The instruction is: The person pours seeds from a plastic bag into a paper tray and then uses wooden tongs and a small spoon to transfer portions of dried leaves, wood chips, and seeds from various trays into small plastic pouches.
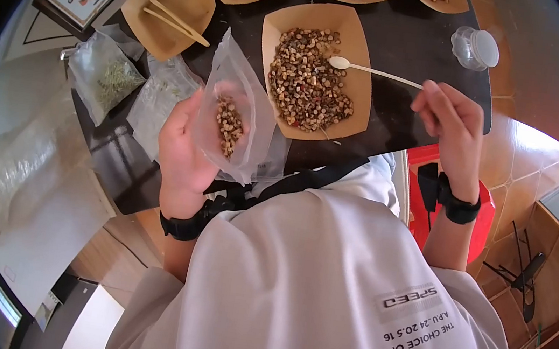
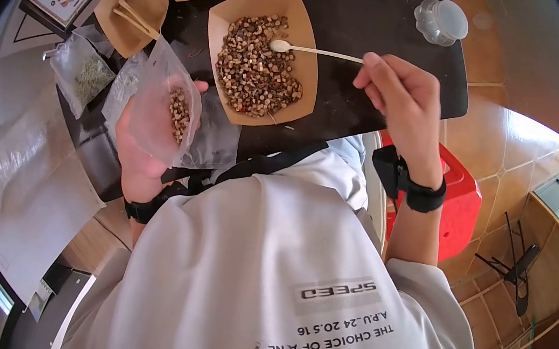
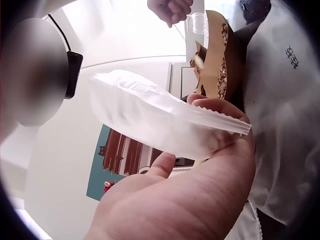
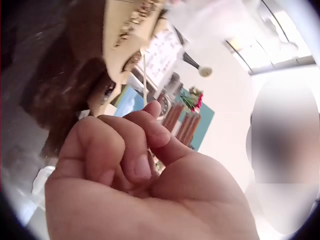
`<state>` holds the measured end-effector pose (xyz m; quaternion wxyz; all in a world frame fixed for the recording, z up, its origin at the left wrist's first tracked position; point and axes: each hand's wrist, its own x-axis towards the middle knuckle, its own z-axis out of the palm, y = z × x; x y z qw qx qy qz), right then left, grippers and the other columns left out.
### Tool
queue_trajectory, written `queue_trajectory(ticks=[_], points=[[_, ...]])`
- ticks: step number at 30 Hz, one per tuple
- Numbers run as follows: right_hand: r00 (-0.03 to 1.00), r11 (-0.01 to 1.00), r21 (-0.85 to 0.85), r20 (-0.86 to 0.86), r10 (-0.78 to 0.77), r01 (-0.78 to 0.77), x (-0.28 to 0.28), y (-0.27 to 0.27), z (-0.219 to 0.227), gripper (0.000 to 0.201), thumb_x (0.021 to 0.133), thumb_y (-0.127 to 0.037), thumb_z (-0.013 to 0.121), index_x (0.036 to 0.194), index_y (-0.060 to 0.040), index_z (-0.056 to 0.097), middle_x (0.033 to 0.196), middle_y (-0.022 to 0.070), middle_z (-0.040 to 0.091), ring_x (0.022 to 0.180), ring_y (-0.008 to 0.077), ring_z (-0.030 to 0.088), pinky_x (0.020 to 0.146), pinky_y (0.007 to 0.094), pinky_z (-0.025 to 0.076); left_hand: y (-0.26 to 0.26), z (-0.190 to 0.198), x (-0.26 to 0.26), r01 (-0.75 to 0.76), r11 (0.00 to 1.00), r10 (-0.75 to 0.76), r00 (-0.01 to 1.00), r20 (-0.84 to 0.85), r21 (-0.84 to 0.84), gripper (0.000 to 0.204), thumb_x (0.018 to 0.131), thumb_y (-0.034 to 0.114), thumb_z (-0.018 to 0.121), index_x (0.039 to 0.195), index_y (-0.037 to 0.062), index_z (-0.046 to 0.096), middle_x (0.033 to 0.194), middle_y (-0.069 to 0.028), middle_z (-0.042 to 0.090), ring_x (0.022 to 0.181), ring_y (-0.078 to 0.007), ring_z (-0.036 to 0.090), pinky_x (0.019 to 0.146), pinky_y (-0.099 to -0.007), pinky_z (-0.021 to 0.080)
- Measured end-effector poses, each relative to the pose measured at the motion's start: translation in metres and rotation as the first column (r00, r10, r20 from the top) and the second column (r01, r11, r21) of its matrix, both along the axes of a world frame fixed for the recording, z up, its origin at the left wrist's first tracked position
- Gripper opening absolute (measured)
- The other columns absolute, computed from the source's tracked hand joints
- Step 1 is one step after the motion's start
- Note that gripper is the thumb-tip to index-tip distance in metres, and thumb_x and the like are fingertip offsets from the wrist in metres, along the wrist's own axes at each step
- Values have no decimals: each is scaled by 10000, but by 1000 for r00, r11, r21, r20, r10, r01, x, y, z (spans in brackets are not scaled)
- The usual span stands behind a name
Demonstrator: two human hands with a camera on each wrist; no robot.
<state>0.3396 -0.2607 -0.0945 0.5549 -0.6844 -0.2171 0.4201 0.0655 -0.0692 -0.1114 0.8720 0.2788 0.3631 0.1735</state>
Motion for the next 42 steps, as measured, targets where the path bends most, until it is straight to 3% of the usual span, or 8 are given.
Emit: queue_trajectory(ticks=[3, 10, 16, 23, 27, 31, 36, 42], points=[[969, 996, -48, 233, 88, -78, -18, 1, -24, 314, 997, -179, 571, 779, 34, 648, 605, -26, 476, 575, 47, 390, 514, 226, 295, 1, -3, 1, -42, 991, 43, 999, 5, -130, 430, 1023, 323, 405, 1244, -11, 562, 1089, -138, 668, 892, -245, 662, 772, -354, 538], [960, 994, -93, -280, 28, -56, -30, 5, -32, 351, 1013, -232, 569, 784, 21, 652, 574, -43, 447, 494, 27, 315, 460, 225, 215, 0, 0, 0, -80, 978, 74, 996, -41, -192, 442, 1020, 323, 398, 1251, -18, 559, 1091, -150, 667, 890, -253, 660, 748, -358, 524], [905, 999, -20, -425, 30, -42, -14, -7, -40, 370, 1020, -230, 545, 766, 30, 612, 558, -41, 398, 493, 41, 285, 464, 238, 210, 15, -1, -20, 110, 994, -111, 980, 163, 19, 459, 1020, 323, 403, 1287, -29, 530, 1167, -157, 658, 1003, -264, 650, 869, -374, 515], [905, 993, 92, -413, 104, -73, -21, -4, -1, 347, 1023, -213, 519, 757, -3, 595, 579, -31, 431, 502, 38, 308, 480, 217, 224, -2, 0, -1, 12, 993, 2, 993, -119, 117, 405, 1025, 317, 363, 1275, 23, 485, 1150, -167, 650, 922, -247, 622, 776, -347, 476], [933, 946, 55, 193, 304, -320, -40, 6, 23, 258, 960, -122, 592, 773, 37, 671, 591, -10, 523, 539, 51, 410, 496, 245, 293, -6, -4, 7, -10, 998, 17, 994, -105, 69, 413, 1024, 342, 358, 1250, 31, 509, 1168, -164, 649, 927, -249, 628, 779, -337, 491], [993, 984, 176, 111, -51, 31, -31, -6, 17, 267, 952, -86, 547, 746, 41, 659, 603, 2, 537, 541, 52, 417, 495, 244, 297, 3, -10, -9, 102, 995, -101, 978, 183, 4, 376, 1037, 282, 428, 1270, 7, 537, 1196, -141, 653, 995, -221, 637, 845, -327, 506], [921, 995, -60, 378, 96, -79, -22, -11, -16, 133, 870, 30, 571, 786, 41, 673, 752, 83, 660, 668, 111, 578, 605, 269, 478, 5, -10, -11, -25, 996, 51, 938, 344, -81, 290, 1038, 110, 500, 1259, -47, 602, 1223, -98, 651, 1094, -157, 614, 977, -286, 465], [984, 989, -54, -123, 128, -135, -40, -1, -38, 208, 928, -134, 571, 854, -2, 714, 658, -14, 595, 605, 68, 523, 547, 254, 438, 4, -32, -18, 41, 998, -41, 999, 2, 52, 386, 1028, 362, 419, 1211, 72, 596, 1024, -75, 672, 848, -207, 666, 687, -346, 554]])
